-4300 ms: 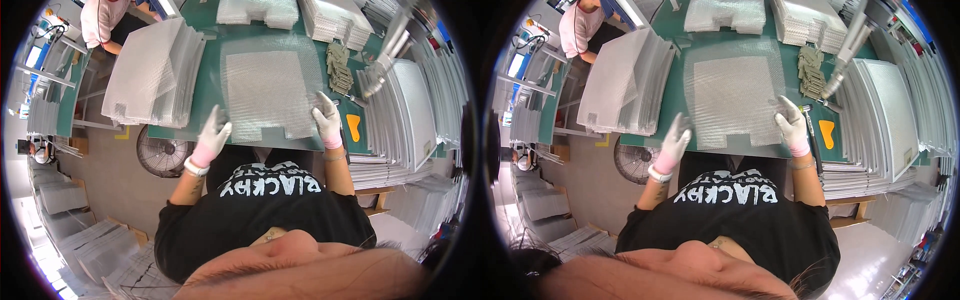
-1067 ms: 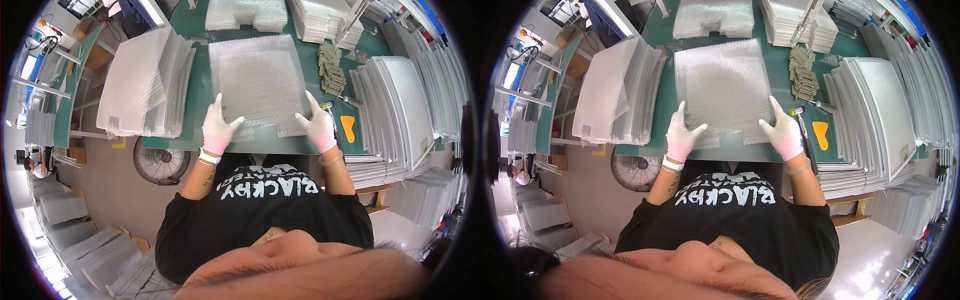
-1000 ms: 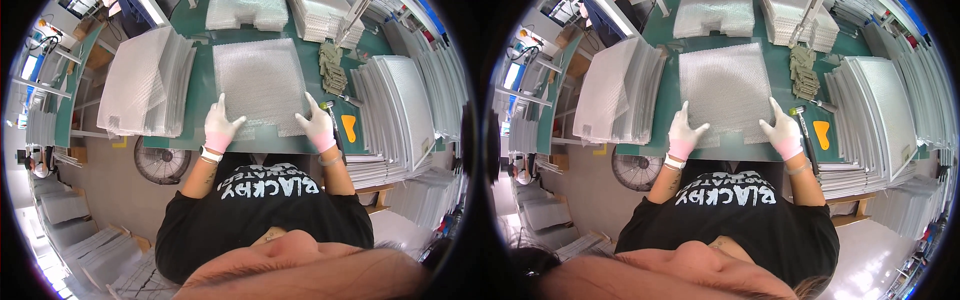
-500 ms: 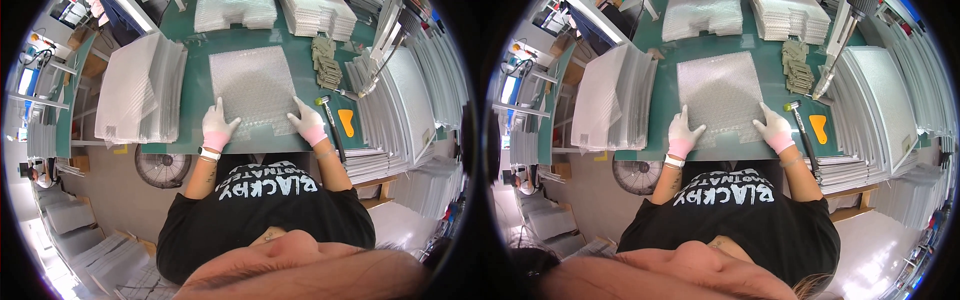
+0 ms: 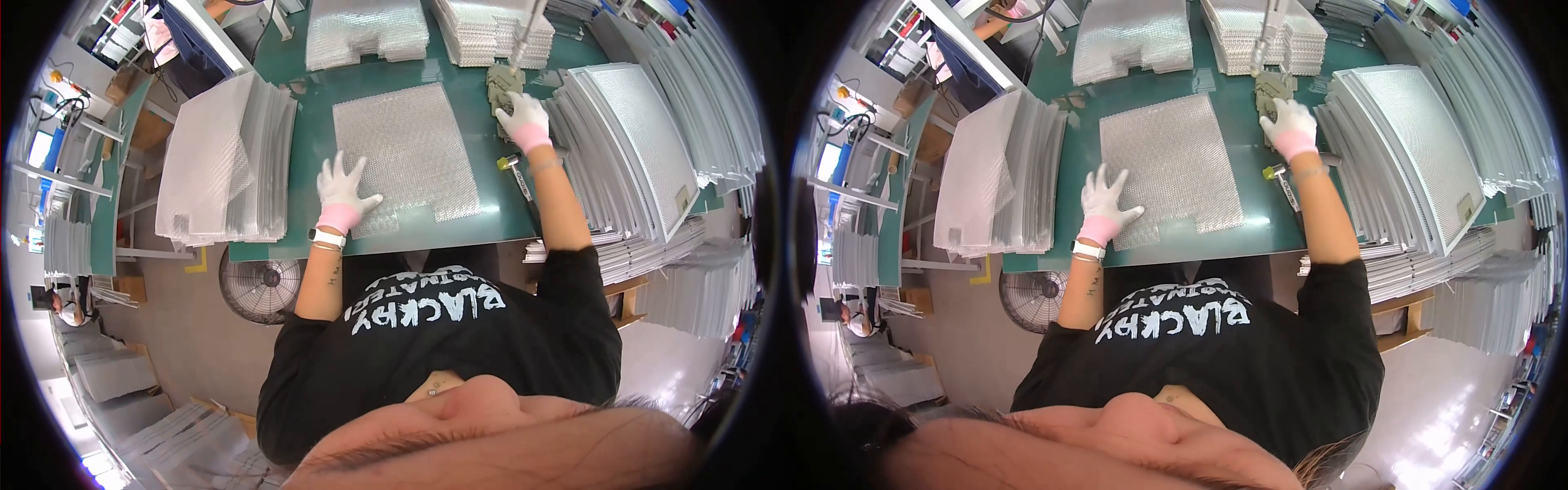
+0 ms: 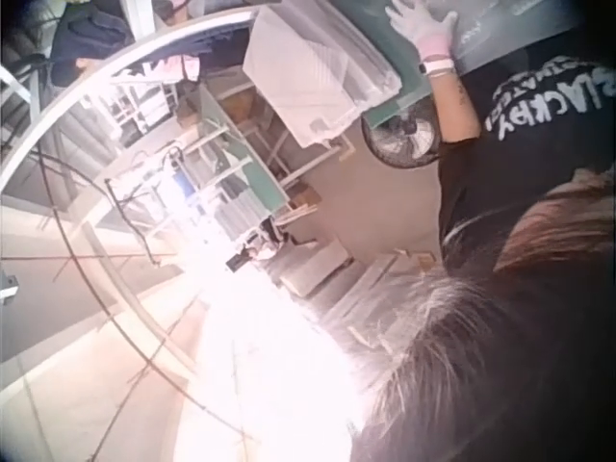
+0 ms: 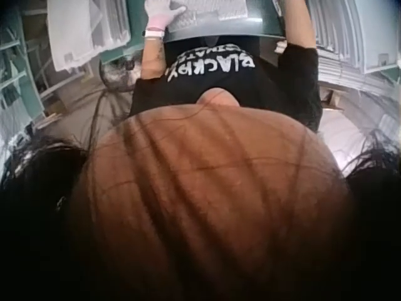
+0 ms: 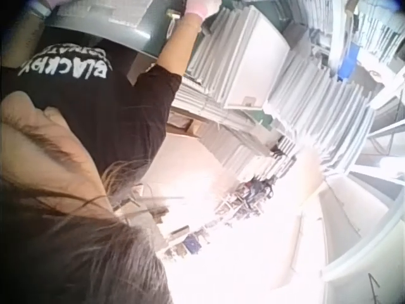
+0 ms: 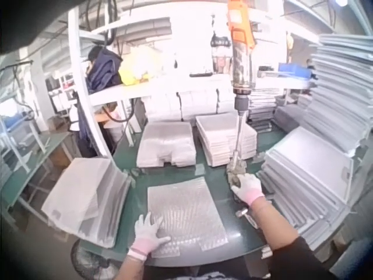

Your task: Assembling metal mesh filter panels by fitting frames and handles then securing them with a drill and hammer.

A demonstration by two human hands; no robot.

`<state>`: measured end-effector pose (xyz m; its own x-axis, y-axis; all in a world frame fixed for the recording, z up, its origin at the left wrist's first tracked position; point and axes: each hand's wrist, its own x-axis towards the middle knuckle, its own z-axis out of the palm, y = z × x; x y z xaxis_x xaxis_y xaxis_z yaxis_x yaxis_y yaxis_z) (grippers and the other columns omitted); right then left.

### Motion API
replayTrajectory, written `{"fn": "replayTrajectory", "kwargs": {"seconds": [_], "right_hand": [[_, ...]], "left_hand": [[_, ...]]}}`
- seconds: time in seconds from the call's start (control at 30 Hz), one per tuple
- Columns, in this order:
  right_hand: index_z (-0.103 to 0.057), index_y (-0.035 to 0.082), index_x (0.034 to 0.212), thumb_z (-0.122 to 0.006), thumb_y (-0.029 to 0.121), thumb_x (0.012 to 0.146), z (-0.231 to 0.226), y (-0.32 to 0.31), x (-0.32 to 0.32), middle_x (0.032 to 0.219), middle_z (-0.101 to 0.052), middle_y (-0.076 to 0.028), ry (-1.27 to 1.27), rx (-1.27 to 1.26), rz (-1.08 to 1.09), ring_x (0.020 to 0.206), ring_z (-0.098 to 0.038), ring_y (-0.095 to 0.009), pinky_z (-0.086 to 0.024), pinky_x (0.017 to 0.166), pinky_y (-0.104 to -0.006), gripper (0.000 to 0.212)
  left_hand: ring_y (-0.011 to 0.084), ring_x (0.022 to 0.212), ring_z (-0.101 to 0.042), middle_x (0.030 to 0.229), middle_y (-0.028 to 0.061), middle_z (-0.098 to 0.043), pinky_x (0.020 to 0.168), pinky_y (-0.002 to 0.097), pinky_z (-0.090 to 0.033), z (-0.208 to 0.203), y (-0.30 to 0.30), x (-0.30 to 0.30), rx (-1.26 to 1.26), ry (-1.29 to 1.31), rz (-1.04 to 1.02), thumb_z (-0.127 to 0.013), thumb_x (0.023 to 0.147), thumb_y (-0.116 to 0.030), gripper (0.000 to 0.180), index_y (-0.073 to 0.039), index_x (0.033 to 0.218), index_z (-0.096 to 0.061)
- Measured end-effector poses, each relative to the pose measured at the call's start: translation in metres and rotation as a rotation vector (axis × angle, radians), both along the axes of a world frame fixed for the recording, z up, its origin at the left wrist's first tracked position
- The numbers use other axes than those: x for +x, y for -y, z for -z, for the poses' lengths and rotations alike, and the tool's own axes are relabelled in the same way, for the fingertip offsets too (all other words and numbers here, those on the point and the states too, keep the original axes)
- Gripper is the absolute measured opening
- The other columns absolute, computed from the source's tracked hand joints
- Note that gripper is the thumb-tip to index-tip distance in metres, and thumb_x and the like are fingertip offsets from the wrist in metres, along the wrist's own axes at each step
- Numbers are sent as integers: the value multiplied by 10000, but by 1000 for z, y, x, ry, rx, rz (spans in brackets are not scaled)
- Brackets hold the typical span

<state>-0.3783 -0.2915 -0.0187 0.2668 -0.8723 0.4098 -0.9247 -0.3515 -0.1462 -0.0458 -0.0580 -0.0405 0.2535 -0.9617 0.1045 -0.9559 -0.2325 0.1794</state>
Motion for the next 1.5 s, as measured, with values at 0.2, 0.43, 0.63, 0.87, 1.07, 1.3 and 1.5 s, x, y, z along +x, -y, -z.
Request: {"fn": "replayTrajectory", "kwargs": {"seconds": [0.2,0.43,0.63,0.87,1.07,1.3,1.5], "right_hand": [[-634,91,984,-643,238,814,10,28,10,1029,-663,-109,-317,130,83,1013,-635,-300,-519,846,-430,225],[-611,87,876,-648,84,778,-11,-15,8,874,-619,-104,32,-332,-208,862,-614,-296,-494,725,-421,105],[-683,13,1064,-683,152,850,-14,-242,33,965,-687,-122,527,673,-643,910,-674,-230,-530,843,-352,255],[-459,-3,1293,-582,206,998,138,-323,53,1149,-637,-125,1684,1521,-257,974,-679,-227,-587,823,-355,382],[-611,-24,1158,-589,180,977,104,-309,62,981,-703,-90,1417,1347,-220,777,-691,-134,-586,658,-269,274],[-670,-50,1041,-599,164,969,93,-314,68,889,-703,-71,1387,1263,-180,661,-657,-126,-539,579,-257,237],[-650,-5,967,-605,215,979,111,-317,79,797,-645,-16,1663,949,60,655,-573,-77,-465,603,-239,225]], "left_hand": [[423,1427,-260,1517,155,-365,1179,574,-159,-14,-41,-14,199,-8,134,-784,725,-460,793,-200,1420,-504],[213,756,-660,829,42,-683,733,347,-516,15,-143,-55,-291,-823,377,-683,868,-162,170,-27,970,-685],[262,1075,-595,1183,130,-585,891,409,-509,73,-147,-87,43,-2217,-569,-622,973,-368,460,-9,1233,-499],[254,1015,-629,1137,121,-642,889,388,-524,99,-139,-92,-127,-2191,-374,-636,974,-229,301,15,1146,-597],[204,1070,-597,1205,105,-609,938,362,-483,109,-146,-92,-53,-2181,-387,-529,1029,-218,303,2,1232,-578],[142,992,-597,1125,57,-627,852,292,-482,90,-148,-92,40,-2121,-324,-572,1010,-305,362,4,1196,-598],[86,594,-551,727,37,-638,575,231,-452,94,-141,-94,204,-1793,-230,-619,972,-409,435,20,912,-668]]}}
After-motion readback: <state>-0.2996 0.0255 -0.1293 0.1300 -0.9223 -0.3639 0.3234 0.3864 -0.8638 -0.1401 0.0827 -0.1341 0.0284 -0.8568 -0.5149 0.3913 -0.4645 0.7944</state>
